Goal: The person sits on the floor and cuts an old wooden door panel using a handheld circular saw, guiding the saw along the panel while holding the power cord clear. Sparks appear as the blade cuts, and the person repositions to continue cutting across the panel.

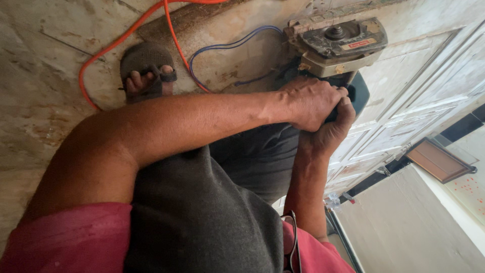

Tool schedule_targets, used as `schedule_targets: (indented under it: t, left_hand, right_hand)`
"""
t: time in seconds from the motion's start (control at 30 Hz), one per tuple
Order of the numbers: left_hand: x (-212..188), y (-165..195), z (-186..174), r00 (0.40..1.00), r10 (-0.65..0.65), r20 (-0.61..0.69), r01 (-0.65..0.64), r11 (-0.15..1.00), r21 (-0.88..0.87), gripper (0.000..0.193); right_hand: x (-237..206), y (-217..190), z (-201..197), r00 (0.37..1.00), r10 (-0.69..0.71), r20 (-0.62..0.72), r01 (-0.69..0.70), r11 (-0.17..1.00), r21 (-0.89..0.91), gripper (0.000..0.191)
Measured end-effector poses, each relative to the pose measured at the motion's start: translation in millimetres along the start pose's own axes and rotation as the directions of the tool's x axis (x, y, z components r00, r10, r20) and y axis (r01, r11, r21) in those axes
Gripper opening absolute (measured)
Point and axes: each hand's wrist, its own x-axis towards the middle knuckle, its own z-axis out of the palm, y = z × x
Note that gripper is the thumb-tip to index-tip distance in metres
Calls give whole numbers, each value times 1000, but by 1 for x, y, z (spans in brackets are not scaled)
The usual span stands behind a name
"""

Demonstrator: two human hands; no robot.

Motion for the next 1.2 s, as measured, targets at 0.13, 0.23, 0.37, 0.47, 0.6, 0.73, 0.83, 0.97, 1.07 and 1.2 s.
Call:
schedule_targets:
  t: [0.13, 0.23, 0.37, 0.47, 0.6, 0.73, 0.83, 0.97, 1.07, 1.2]
  left_hand:
    - [0, -4, 4, 999, 29, -16, -30, 999, -22, 51]
    - [1, -5, 8, 1000, 22, 6, -22, 1000, -13, 50]
    - [3, -3, 8, 1000, 22, -11, -22, 1000, 0, 49]
    - [4, -2, 6, 1000, 5, 9, -5, 1000, 8, 48]
    - [4, -1, 7, 1000, 19, -5, -19, 1000, 9, 42]
    - [7, -2, 9, 998, 53, -45, -53, 999, 0, 40]
    - [8, -3, 11, 1000, 19, -21, -18, 1000, 16, 41]
    - [8, -4, 13, 1000, 24, -16, -24, 1000, 0, 41]
    - [9, -5, 14, 999, 28, -17, -28, 1000, -3, 40]
    - [10, -5, 14, 999, 40, -22, -41, 999, -10, 41]
  right_hand:
    - [2, 3, -6, 999, -28, 21, 29, 999, -26, 24]
    - [4, 4, -12, 999, -20, 42, 20, 1000, -5, 22]
    - [6, 3, -17, 996, -26, 86, 25, 1000, 10, 19]
    - [7, 2, -16, 998, -27, 53, 27, 1000, 5, 21]
    - [6, 1, -13, 999, -12, 38, 11, 999, 32, 25]
    - [6, 0, -13, 1000, -18, 16, 17, 999, 39, 26]
    - [8, 0, -16, 1000, -14, 10, 14, 999, 32, 25]
    - [9, 1, -18, 998, -38, 51, 38, 999, 1, 23]
    - [9, 1, -18, 999, -42, 18, 42, 999, -13, 24]
    - [9, 0, -17, 999, -35, 11, 35, 999, 14, 21]
